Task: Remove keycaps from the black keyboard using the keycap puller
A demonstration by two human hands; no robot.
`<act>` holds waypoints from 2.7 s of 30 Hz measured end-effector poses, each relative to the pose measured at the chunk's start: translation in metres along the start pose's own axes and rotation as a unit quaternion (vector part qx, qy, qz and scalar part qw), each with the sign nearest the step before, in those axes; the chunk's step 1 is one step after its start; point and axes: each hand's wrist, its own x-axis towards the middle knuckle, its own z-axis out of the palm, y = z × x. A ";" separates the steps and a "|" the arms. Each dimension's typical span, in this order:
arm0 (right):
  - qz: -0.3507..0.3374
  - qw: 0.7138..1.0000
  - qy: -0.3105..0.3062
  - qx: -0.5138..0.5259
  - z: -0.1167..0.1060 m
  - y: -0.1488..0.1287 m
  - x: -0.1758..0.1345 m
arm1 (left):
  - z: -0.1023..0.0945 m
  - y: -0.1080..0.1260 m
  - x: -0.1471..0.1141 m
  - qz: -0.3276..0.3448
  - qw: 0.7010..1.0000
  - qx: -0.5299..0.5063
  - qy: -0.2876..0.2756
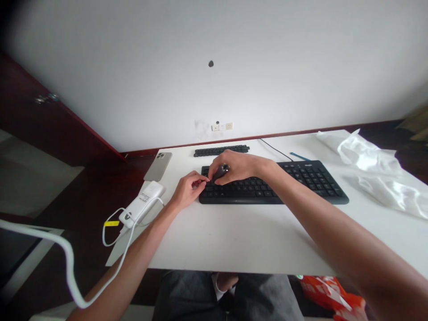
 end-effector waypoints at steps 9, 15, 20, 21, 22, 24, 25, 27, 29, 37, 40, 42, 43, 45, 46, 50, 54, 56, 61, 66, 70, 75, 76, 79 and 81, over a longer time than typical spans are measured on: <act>0.064 0.995 0.072 -0.009 0.009 0.004 0.005 | 0.001 -0.002 0.000 0.002 1.000 0.002 0.000; 0.079 0.993 0.092 -0.005 0.012 0.008 0.009 | 0.000 -0.001 0.000 -0.003 1.000 -0.005 -0.002; 0.088 0.990 0.110 0.014 0.016 0.017 0.011 | 0.000 0.001 0.001 -0.002 1.000 -0.002 -0.007; 0.090 0.989 0.115 0.013 0.016 0.020 0.011 | 0.000 0.001 0.001 0.000 1.000 -0.003 -0.007; 0.093 0.988 0.120 0.012 0.017 0.022 0.012 | 0.000 0.001 0.001 0.001 1.000 -0.003 -0.006; 0.100 0.987 0.123 0.013 0.017 0.026 0.012 | 0.000 0.000 0.001 0.003 1.000 -0.004 -0.004; 0.103 0.987 0.121 0.016 0.016 0.027 0.012 | 0.000 0.000 0.001 0.003 1.000 -0.004 -0.004; 0.107 0.988 0.106 0.032 0.014 0.025 0.010 | 0.000 -0.001 0.001 0.004 1.000 -0.006 -0.004; 0.107 0.990 0.079 0.049 0.010 0.019 0.008 | 0.001 -0.002 0.001 0.005 1.000 -0.008 -0.003; 0.073 0.996 0.055 -0.016 0.010 -0.009 0.008 | 0.002 -0.005 0.000 0.021 1.000 -0.011 0.002; 0.042 0.996 0.039 -0.066 0.012 -0.017 0.008 | 0.002 -0.006 0.000 0.025 1.000 -0.011 0.003; 0.026 0.994 0.032 -0.103 0.014 -0.023 0.008 | 0.001 -0.005 0.001 0.026 1.000 -0.003 0.002; 0.020 0.992 0.028 -0.119 0.015 -0.027 0.008 | 0.001 -0.005 0.001 0.028 1.000 0.002 0.001; 0.013 0.989 0.024 -0.148 0.018 -0.032 0.009 | 0.000 -0.003 0.001 0.031 0.999 0.013 -0.002; 0.012 0.987 0.025 -0.158 0.019 -0.033 0.009 | 0.000 -0.003 0.001 0.032 0.999 0.015 -0.003; 0.037 0.989 0.061 -0.129 0.021 -0.026 0.011 | 0.000 -0.002 0.001 0.029 1.000 0.005 0.000; 0.084 0.989 0.106 -0.054 0.019 -0.009 0.011 | 0.001 -0.004 0.001 0.023 1.000 -0.009 0.001; 0.096 0.987 0.120 -0.041 0.019 -0.002 0.012 | 0.002 -0.006 0.001 0.026 1.000 -0.010 -0.002; 0.105 0.984 0.138 -0.029 0.018 0.004 0.013 | 0.002 -0.007 0.001 0.024 1.000 -0.004 -0.005; 0.150 0.975 0.163 -0.015 0.019 0.011 0.014 | 0.001 -0.003 0.001 0.016 1.000 -0.003 -0.014; 0.148 0.976 0.162 -0.006 0.019 0.014 0.015 | 0.000 -0.001 0.000 0.011 1.000 -0.001 -0.015; 0.110 0.982 0.150 -0.032 0.020 0.002 0.014 | 0.002 -0.003 0.001 0.015 1.000 -0.004 -0.008; 0.101 0.983 0.148 -0.036 0.021 -0.001 0.014 | 0.002 -0.004 0.001 0.016 1.000 -0.003 -0.008; 0.080 0.985 0.144 -0.056 0.023 -0.007 0.014 | 0.002 -0.004 0.001 0.012 1.000 0.007 -0.009; 0.078 0.984 0.146 -0.073 0.024 -0.009 0.014 | 0.002 -0.003 0.001 0.008 1.000 0.013 -0.011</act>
